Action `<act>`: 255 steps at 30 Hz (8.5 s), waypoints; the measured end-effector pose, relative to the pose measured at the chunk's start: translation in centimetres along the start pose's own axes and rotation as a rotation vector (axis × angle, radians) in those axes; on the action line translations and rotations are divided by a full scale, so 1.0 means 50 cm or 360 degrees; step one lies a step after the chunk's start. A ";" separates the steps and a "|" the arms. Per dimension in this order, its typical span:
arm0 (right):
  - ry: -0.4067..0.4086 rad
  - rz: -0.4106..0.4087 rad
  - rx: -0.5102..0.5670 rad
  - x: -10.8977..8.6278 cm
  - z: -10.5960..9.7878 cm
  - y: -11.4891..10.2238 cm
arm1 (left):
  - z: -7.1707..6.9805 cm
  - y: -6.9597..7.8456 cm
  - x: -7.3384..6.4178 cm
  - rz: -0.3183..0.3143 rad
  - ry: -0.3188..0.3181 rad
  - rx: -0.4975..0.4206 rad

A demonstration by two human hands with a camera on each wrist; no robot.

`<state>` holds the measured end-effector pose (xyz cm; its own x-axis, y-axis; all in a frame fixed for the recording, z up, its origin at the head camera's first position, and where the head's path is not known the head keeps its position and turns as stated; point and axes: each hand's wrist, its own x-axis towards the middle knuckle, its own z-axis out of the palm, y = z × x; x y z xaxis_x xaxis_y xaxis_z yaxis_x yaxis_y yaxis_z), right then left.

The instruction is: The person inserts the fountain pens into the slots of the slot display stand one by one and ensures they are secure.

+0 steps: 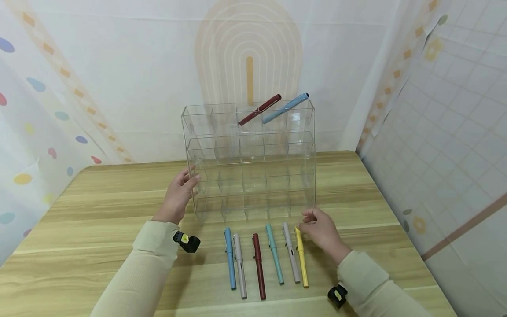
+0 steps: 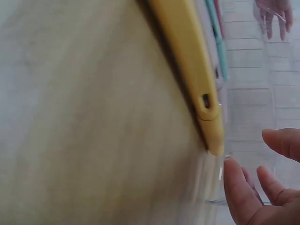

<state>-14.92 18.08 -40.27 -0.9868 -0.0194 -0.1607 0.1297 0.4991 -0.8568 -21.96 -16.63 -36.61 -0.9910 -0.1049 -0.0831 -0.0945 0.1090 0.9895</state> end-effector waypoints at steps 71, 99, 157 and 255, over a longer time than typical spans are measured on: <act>-0.0248 0.0153 -0.0140 0.008 0.001 0.006 | 0.003 0.005 0.002 0.0019 -0.0004 0.0005; -0.0070 0.0000 0.0332 0.006 -0.110 -0.052 | 0.005 0.003 -0.002 0.0011 0.0012 -0.0046; 0.0803 -0.0366 0.1408 0.086 -0.086 -0.302 | 0.001 0.001 -0.007 0.0010 0.0008 -0.0004; 0.0626 -0.0402 0.0928 0.085 -0.015 -0.239 | 0.001 0.005 -0.009 0.0015 -0.0006 -0.0027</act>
<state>-20.74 12.69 -30.32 -0.9410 0.2932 0.1690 -0.1834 -0.0222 -0.9828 -21.54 -16.49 -36.33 -0.9922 -0.1004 -0.0742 -0.0836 0.0932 0.9921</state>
